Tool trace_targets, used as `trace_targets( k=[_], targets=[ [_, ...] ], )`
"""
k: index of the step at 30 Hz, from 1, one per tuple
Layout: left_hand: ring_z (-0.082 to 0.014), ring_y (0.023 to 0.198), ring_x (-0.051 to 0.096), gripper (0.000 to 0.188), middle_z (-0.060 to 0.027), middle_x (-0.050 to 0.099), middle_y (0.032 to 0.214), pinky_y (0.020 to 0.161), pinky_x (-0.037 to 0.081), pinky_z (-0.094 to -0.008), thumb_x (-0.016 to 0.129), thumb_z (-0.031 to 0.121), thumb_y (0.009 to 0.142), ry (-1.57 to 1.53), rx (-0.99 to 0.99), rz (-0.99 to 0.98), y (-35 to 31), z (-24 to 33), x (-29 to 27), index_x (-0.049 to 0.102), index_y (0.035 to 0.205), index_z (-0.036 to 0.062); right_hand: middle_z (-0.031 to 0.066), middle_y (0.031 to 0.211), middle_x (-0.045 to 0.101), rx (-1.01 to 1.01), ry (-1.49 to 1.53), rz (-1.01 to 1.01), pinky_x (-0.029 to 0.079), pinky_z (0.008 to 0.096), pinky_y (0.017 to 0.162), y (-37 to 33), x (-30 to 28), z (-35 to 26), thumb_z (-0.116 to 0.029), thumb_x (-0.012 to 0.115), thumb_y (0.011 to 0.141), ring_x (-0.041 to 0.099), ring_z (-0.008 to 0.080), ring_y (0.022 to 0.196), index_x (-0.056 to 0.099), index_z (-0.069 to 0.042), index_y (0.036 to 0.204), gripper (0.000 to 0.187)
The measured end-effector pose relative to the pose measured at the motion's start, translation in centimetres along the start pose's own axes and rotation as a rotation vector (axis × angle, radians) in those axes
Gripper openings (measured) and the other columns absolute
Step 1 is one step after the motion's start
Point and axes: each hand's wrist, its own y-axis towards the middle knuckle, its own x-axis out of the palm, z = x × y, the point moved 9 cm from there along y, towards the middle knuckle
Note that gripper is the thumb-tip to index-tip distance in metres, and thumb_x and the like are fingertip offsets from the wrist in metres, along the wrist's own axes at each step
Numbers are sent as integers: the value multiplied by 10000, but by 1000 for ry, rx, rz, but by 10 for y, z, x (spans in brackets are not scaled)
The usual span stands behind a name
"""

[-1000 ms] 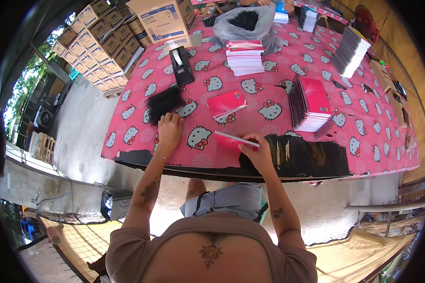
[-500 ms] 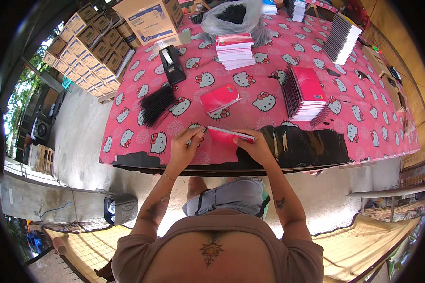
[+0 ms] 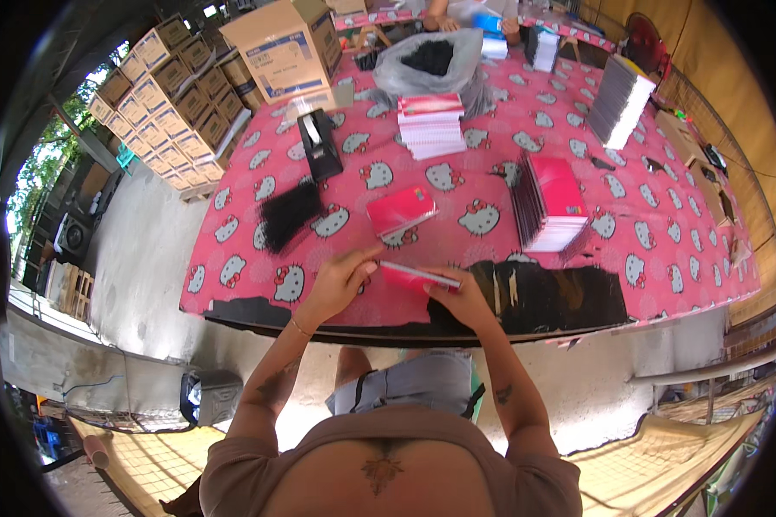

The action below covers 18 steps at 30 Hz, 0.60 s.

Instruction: The person assembles booklets by hand. The person places a small stack of paper pages inside a pink cover and secures the assembly with a spiral binding wire.

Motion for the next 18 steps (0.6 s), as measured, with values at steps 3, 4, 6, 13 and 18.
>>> trace_targets(
  k=[3,4,6,13,18],
  targets=[
    [-220,710,608,197,-109,578,864,615,481,-339,733,77,874,35,164,-31,7,19,-1,661,1055,43,26,995,686,-5,-27,-9,475,249,826,-4,0,-2,-72,721,910,581,89,903,698,-13,1203,300],
    [-243,728,616,219,-118,588,889,629,484,-344,749,106,864,30,116,-48,6,19,0,667,1059,51,24,989,684,-2,-28,-12,475,250,822,-4,0,-2,-77,725,911,578,89,898,698,-12,1201,299],
    [-249,734,628,225,-115,594,905,616,485,-353,743,138,874,121,207,-44,11,22,2,670,1075,68,25,973,678,-25,-33,-24,477,251,809,-4,3,-8,-76,722,913,571,89,884,695,-9,1204,300],
    [-346,1141,565,540,-165,542,1350,944,405,-561,648,320,927,623,219,136,7,57,3,513,1368,39,38,938,677,-33,19,75,476,246,766,-8,7,-28,-60,693,928,554,80,837,682,-3,1223,301],
    [-357,1223,498,638,-166,473,1449,1018,322,-603,643,361,916,791,228,100,-31,48,25,452,1411,7,55,937,695,-83,-102,47,471,229,727,-14,11,-41,-63,690,932,541,72,799,685,-15,1228,300]
  ],
)
